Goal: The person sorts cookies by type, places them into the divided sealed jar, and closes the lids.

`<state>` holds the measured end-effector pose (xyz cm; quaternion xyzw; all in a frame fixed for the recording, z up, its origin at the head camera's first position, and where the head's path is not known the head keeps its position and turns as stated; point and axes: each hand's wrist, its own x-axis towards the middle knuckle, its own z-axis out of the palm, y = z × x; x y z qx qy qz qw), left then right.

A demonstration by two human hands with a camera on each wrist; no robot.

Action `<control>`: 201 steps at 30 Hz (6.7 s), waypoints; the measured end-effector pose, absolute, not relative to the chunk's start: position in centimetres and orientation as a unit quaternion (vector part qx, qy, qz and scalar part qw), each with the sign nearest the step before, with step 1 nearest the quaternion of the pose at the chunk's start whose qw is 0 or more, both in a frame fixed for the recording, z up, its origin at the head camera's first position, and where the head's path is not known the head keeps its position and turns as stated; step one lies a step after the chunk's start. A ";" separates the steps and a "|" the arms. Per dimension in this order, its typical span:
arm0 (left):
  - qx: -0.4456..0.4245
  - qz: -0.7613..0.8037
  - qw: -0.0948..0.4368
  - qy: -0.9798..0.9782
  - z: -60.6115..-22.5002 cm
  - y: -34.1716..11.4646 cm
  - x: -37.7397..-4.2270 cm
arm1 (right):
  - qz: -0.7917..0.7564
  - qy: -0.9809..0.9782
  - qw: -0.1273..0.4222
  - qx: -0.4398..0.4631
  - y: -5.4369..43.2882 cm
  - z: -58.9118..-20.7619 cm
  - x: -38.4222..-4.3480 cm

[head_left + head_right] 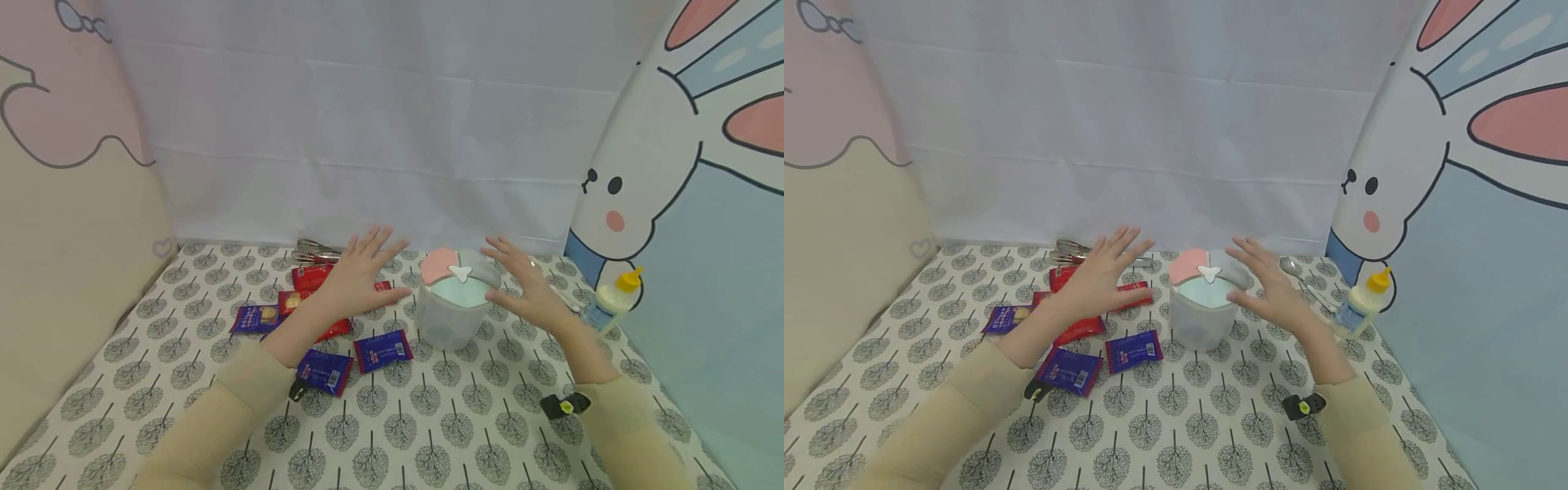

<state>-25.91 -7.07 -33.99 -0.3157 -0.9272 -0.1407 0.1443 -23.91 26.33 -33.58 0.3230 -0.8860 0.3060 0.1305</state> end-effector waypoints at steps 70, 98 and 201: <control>-0.302 -0.468 0.014 -0.830 -39.6 -3.9 -27.1 | 0.435 -0.843 0.120 0.292 24.6 -36.6 -23.3; -0.397 -0.250 -0.233 -0.852 -42.6 -7.7 -27.4 | 0.457 -0.841 0.094 0.275 24.4 -36.4 -23.3; -0.430 -0.240 -0.134 -0.860 -35.0 -11.4 -23.0 | 0.455 -0.832 0.103 0.299 24.5 -36.5 -23.4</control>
